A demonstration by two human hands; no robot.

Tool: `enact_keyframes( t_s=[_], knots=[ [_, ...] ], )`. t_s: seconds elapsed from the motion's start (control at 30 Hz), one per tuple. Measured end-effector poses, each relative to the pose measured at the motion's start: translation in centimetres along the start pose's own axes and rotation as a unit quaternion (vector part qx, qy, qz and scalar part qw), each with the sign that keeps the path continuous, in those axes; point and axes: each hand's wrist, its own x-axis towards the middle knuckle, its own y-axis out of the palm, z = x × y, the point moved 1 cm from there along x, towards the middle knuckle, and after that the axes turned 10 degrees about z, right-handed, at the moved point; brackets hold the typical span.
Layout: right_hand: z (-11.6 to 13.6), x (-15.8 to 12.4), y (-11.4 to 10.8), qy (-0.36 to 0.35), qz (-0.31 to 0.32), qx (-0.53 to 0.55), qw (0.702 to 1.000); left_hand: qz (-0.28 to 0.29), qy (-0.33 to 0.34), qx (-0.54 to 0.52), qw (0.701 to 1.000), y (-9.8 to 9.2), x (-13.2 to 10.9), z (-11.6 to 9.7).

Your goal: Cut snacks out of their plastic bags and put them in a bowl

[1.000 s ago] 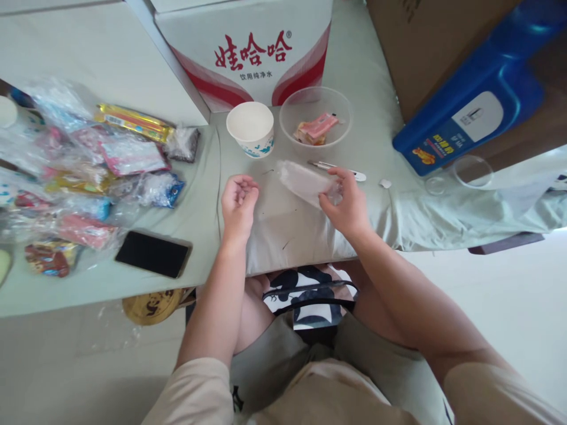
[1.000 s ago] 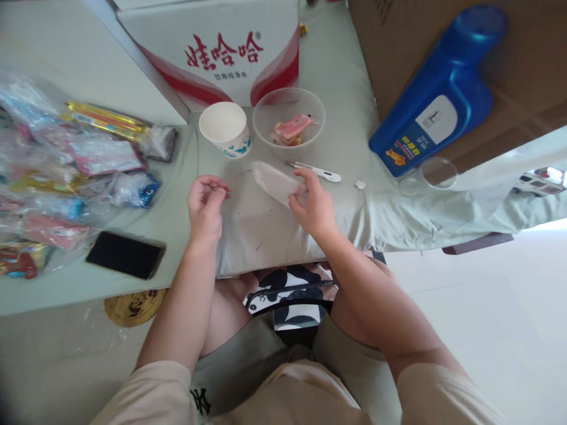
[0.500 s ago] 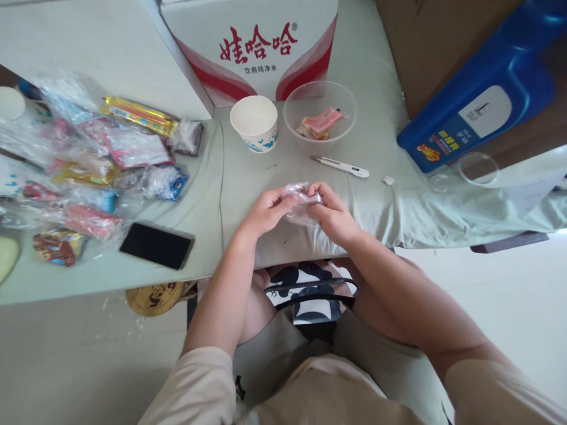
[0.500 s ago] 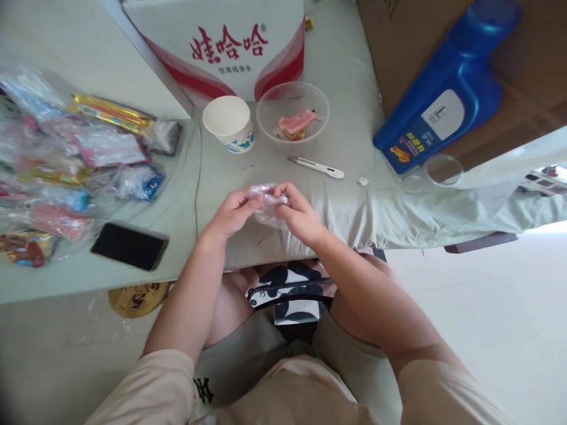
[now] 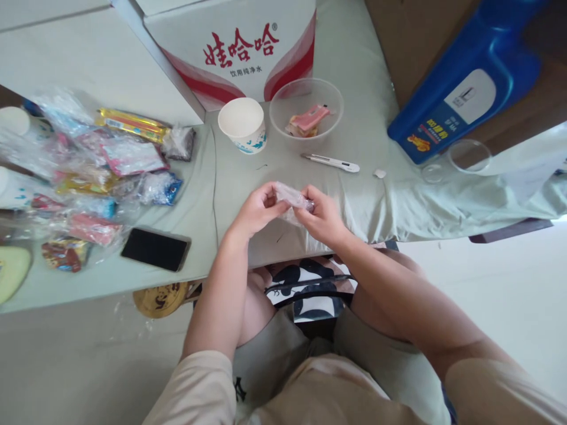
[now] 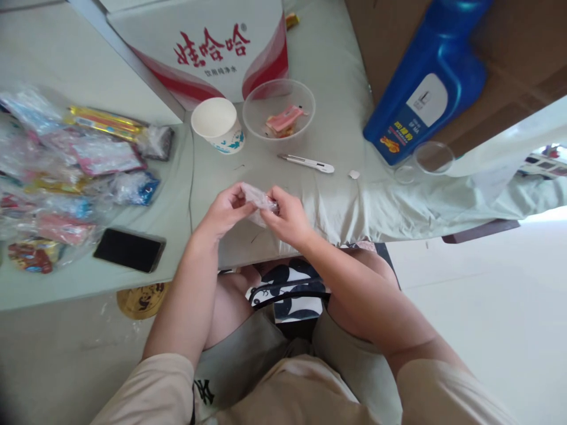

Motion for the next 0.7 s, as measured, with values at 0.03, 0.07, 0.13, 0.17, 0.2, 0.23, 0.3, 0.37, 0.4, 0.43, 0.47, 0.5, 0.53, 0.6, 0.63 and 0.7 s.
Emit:
enact_keyframes(
  t_s=[0.03,0.07,0.13,0.17,0.2,0.23,0.3,0.37,0.4,0.43,0.47,0.5,0.53,0.6,0.63,0.7],
  knots=[
    [-0.1,0.2,0.0,-0.006,-0.003,-0.004,1.0,0.015,0.002,0.005,1.0,0.2,0.0,0.1],
    [-0.2,0.4,-0.1,-0.01,-0.003,-0.006,1.0,0.024,0.002,0.01,1.0,0.4,0.0,0.3],
    [-0.6,0.8,-0.3,-0.004,0.012,0.001,1.0,0.017,-0.002,0.031,0.999,0.4,0.0,0.7],
    [-0.8,1.0,-0.5,0.008,0.026,0.013,1.0,-0.003,-0.001,0.049,0.999,0.1,0.1,1.0],
    [-1.0,1.2,-0.6,0.022,0.041,0.026,0.999,-0.033,0.004,0.07,0.997,-0.4,0.1,1.2],
    [-1.2,1.3,-0.8,0.037,0.052,0.039,0.997,-0.073,0.015,0.089,0.993,-1.0,0.2,1.5],
    [-1.4,1.4,-0.9,0.049,0.059,0.045,0.996,-0.181,0.046,0.107,0.977,-2.8,0.1,1.9],
    [-1.4,1.7,-0.8,0.032,0.055,0.028,0.998,-0.31,0.085,0.11,0.94,-4.8,-0.3,2.2],
    [-1.3,1.9,-0.6,0.021,0.053,0.019,0.998,-0.368,0.102,0.113,0.917,-5.6,-0.7,2.3],
    [-1.2,2.1,-0.3,0.014,0.053,0.013,0.998,-0.414,0.115,0.119,0.895,-6.3,-1.1,2.3],
    [-1.1,2.5,0.1,0.013,0.057,0.011,0.998,-0.448,0.123,0.127,0.876,-6.9,-1.5,2.2],
    [-0.9,2.8,0.5,0.015,0.064,0.012,0.998,-0.469,0.123,0.136,0.864,-7.2,-1.9,2.2],
    [-0.7,3.2,1.0,0.019,0.075,0.017,0.997,-0.483,0.113,0.143,0.857,-7.4,-2.1,2.0],
    [-0.2,3.9,2.0,0.022,0.105,0.028,0.994,-0.505,0.083,0.158,0.844,-7.6,-2.3,1.5],
    [0.1,4.1,2.5,0.02,0.122,0.032,0.992,-0.518,0.073,0.169,0.835,-7.6,-2.1,0.9],
    [0.6,4.5,3.2,0.017,0.152,0.03,0.988,-0.536,0.072,0.219,0.812,-7.8,-1.1,-1.0]
  ],
)
